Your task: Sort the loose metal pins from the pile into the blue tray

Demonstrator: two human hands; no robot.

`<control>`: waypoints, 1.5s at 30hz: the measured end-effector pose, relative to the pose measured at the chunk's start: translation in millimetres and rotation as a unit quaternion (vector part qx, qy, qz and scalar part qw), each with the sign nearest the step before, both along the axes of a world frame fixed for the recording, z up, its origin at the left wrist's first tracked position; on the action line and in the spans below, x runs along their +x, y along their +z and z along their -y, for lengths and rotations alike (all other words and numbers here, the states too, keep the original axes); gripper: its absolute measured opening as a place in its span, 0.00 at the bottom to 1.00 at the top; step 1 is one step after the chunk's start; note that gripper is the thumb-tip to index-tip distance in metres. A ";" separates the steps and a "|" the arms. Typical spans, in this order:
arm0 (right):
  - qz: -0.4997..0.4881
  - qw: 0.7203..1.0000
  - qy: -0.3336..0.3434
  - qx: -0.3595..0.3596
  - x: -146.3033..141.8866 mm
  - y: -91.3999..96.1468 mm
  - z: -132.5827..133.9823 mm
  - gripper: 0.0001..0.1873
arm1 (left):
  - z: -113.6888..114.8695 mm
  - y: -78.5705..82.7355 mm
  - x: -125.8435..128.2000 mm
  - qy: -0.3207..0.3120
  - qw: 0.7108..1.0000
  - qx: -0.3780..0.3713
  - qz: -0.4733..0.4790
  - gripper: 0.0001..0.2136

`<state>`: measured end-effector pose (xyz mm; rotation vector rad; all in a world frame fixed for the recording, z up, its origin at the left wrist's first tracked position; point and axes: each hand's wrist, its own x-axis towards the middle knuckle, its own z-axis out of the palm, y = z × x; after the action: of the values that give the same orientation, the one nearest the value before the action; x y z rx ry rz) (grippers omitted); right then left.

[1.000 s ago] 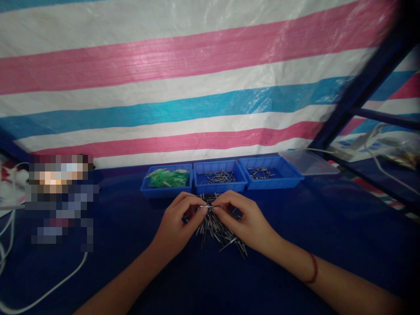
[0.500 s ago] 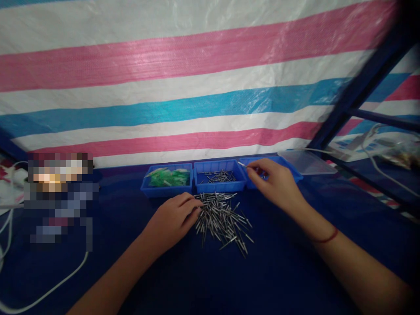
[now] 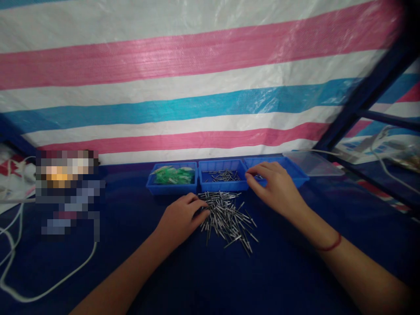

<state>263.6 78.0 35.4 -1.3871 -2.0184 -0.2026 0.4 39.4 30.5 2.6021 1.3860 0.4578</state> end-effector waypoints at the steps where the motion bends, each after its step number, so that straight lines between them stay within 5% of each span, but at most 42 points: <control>1: -0.003 1.000 0.024 -0.001 -6.3 -0.7 3.8 0.09 | 0.6 -2.7 2.8 0.005 1.000 -0.003 0.005 0.11; 10: -0.029 0.981 0.184 -0.060 -45.3 -11.2 28.5 0.06 | -2.2 -10.7 2.9 0.020 0.997 -0.022 0.066 0.08; 17: -0.135 0.961 0.226 -0.090 -55.2 -16.8 37.7 0.04 | 5.3 2.8 10.8 0.023 0.976 -0.045 0.213 0.07; 24: -0.232 0.929 0.273 -0.094 -57.7 -9.1 46.3 0.04 | 13.1 2.6 16.8 0.001 0.966 -0.076 0.245 0.06; 45: -0.274 0.916 0.277 -0.098 -58.8 -4.7 50.6 0.07 | 9.1 3.9 11.1 -0.044 0.971 -0.075 0.224 0.06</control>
<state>204.8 27.4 30.7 -0.7948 -1.8761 0.5920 11.5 30.3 34.4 2.2420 1.1007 0.8305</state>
